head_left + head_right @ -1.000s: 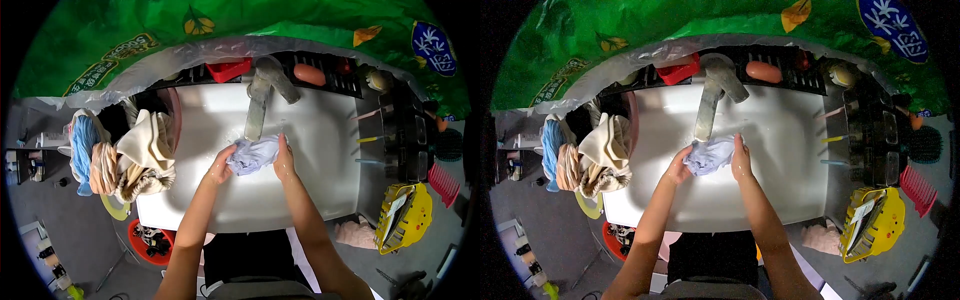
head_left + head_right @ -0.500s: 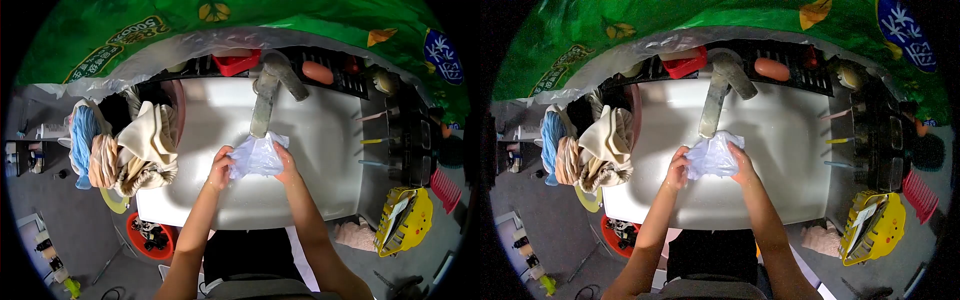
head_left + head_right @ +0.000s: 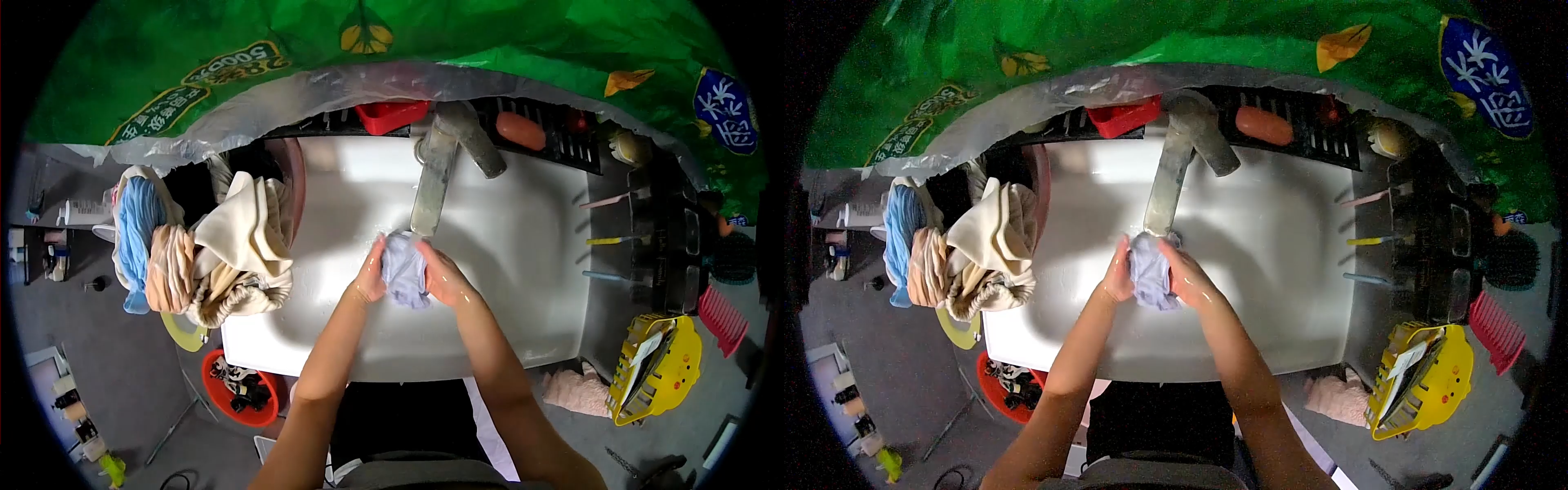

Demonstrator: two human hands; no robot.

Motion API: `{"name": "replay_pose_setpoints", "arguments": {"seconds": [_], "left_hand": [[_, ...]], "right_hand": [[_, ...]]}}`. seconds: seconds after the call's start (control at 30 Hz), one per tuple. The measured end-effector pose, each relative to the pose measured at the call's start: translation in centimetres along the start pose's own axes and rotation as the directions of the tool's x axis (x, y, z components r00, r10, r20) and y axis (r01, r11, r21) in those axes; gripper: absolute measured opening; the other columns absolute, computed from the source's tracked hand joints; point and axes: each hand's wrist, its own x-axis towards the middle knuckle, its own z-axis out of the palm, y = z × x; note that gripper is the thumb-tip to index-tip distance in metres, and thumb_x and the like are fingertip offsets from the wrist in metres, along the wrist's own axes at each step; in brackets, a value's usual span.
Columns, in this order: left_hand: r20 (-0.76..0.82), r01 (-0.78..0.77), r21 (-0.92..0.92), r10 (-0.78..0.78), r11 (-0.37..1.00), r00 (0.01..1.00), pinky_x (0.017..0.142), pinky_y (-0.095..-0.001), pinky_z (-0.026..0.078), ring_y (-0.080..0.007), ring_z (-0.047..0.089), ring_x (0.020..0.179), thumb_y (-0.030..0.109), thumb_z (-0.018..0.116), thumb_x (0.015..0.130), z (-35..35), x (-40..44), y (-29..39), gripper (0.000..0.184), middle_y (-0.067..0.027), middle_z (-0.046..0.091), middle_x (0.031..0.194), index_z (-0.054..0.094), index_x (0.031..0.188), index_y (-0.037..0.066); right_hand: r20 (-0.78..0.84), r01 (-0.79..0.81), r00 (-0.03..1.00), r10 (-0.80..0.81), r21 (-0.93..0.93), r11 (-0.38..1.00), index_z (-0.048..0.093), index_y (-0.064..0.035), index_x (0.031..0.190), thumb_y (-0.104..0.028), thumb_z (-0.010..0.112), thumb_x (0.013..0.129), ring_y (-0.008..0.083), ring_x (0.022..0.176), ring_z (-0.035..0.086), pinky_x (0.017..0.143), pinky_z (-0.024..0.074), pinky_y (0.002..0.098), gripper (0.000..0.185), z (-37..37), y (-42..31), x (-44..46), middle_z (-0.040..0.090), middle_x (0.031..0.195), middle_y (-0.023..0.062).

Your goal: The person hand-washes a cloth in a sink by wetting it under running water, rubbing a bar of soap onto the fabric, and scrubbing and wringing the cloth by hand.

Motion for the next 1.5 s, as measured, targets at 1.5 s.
{"name": "replay_pose_setpoints", "arguments": {"seconds": [1.5], "left_hand": [[0.033, -0.360, 0.930, 0.954, 0.081, 0.299, 0.085, -0.0402, 0.032, -0.0351, 0.044, 0.093, 0.006, 0.055, 0.064, 4.7, 1.1, -3.1, 0.012, -0.0169, 0.051, 0.096, 0.051, 0.075, 0.003]], "right_hand": [[-0.301, 0.192, 0.950, -0.079, 0.365, 0.911, 0.050, -0.0059, 0.100, -0.023, 0.042, 0.084, 0.0188, 0.082, 0.053, 0.073, 0.0453, 0.0323, 0.025, -2.0, 4.7, 4.3, 0.055, 0.094, 0.0056]]}}
